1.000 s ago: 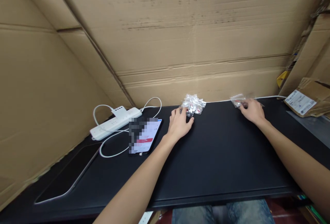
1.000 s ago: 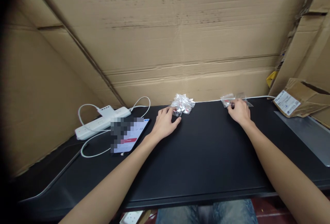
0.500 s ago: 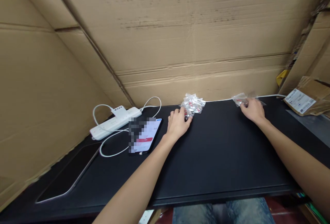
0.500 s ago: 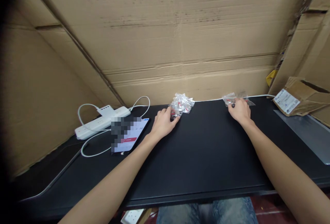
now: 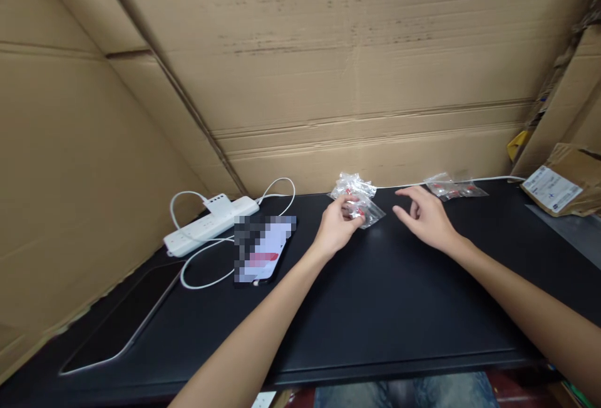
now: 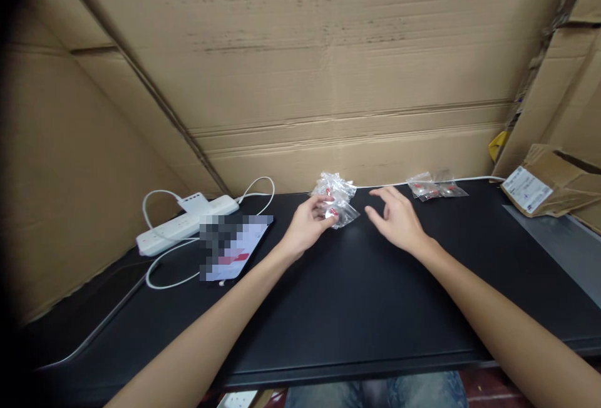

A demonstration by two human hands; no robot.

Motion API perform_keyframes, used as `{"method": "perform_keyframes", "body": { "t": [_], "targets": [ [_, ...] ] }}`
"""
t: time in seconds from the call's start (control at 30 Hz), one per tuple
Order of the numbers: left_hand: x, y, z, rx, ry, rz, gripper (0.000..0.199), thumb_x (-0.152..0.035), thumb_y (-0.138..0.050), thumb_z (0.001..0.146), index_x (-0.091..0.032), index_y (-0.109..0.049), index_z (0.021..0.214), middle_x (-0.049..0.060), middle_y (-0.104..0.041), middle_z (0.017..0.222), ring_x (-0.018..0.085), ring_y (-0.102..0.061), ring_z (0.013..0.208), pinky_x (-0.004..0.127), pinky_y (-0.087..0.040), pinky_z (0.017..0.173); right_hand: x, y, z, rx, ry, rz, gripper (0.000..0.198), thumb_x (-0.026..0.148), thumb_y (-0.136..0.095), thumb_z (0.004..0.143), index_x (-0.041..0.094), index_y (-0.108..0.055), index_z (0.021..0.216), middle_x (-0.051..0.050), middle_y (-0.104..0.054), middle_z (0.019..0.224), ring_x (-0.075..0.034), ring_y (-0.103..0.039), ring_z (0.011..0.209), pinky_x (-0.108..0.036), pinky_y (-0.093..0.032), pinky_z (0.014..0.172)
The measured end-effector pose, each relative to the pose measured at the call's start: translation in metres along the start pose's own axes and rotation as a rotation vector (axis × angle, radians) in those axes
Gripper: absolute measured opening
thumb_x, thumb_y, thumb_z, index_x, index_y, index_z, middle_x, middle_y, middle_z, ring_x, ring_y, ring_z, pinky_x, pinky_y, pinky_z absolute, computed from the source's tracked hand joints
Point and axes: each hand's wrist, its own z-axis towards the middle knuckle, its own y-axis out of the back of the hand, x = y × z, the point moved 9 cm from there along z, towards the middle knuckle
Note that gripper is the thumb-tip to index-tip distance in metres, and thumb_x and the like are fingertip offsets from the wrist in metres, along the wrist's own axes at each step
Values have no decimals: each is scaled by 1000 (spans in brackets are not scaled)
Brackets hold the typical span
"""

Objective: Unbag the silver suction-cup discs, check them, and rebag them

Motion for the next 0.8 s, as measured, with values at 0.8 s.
{"method": "perform_keyframes", "body": {
  "t": [0.8],
  "targets": [
    [-29,-26,-16,143,22,-211,13,-24,-74,72,-18,-71,83,5,-69,89,16,-62,73,29,-49,68,-19,-40,-12,146,-549,953,29,44,-64,85,17,-69,89,-6,-66,82,-14,-58,61,-29,-48,56]
  ]
}}
